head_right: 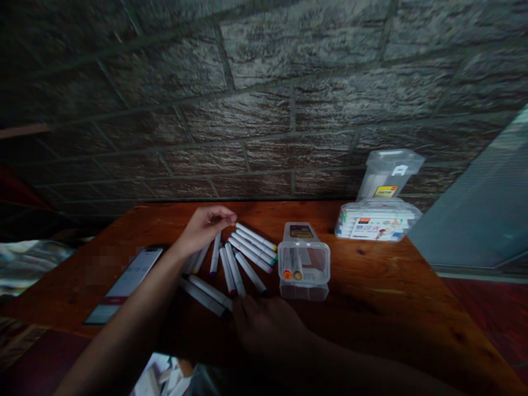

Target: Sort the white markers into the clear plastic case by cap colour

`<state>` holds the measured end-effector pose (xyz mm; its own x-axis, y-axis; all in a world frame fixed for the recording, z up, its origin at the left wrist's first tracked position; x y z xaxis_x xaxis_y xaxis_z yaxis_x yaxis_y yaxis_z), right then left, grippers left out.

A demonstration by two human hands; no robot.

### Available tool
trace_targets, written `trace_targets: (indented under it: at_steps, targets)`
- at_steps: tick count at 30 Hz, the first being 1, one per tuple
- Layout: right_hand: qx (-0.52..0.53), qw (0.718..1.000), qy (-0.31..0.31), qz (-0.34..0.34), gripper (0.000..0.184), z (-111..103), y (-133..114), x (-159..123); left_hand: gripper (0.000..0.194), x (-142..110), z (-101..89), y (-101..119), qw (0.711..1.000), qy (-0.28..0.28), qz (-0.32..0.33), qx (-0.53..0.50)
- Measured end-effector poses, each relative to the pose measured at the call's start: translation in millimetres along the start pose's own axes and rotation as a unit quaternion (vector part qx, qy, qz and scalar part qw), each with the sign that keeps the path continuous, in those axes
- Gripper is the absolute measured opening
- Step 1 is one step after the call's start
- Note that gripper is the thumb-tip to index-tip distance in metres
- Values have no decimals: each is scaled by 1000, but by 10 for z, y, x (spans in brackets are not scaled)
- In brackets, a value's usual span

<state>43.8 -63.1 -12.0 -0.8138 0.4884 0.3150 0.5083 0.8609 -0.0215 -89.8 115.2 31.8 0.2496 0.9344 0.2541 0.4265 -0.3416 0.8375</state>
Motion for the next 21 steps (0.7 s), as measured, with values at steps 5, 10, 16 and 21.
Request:
trace_targets:
  at_steps: [5,10,16,21]
  targets:
    - [25,997,-71,22,16,205,9,43,24,-19,47,33,1000,7,8,-5]
    - [25,998,-60,17,7,69,32,1,26,-45,74,105,1000,10,12,-26]
    - [248,951,174,66,6,-1037,517,-302,28,-161,62,321,996,23,26,-86]
    - [446,820,309,183,7,-1491,1390,-573,46,-299,312,552,970,-45,81,-224]
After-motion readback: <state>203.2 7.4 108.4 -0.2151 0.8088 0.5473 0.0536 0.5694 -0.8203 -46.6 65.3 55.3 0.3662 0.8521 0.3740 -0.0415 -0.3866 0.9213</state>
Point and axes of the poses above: each hand's wrist, its own x-axis towards the middle knuckle, its own z-axis out of the palm, y = z × x, the point moved 10 cm from there along x, towards the middle knuckle, and after that the axes turned 4 degrees about -y, right-handed, at the moved point
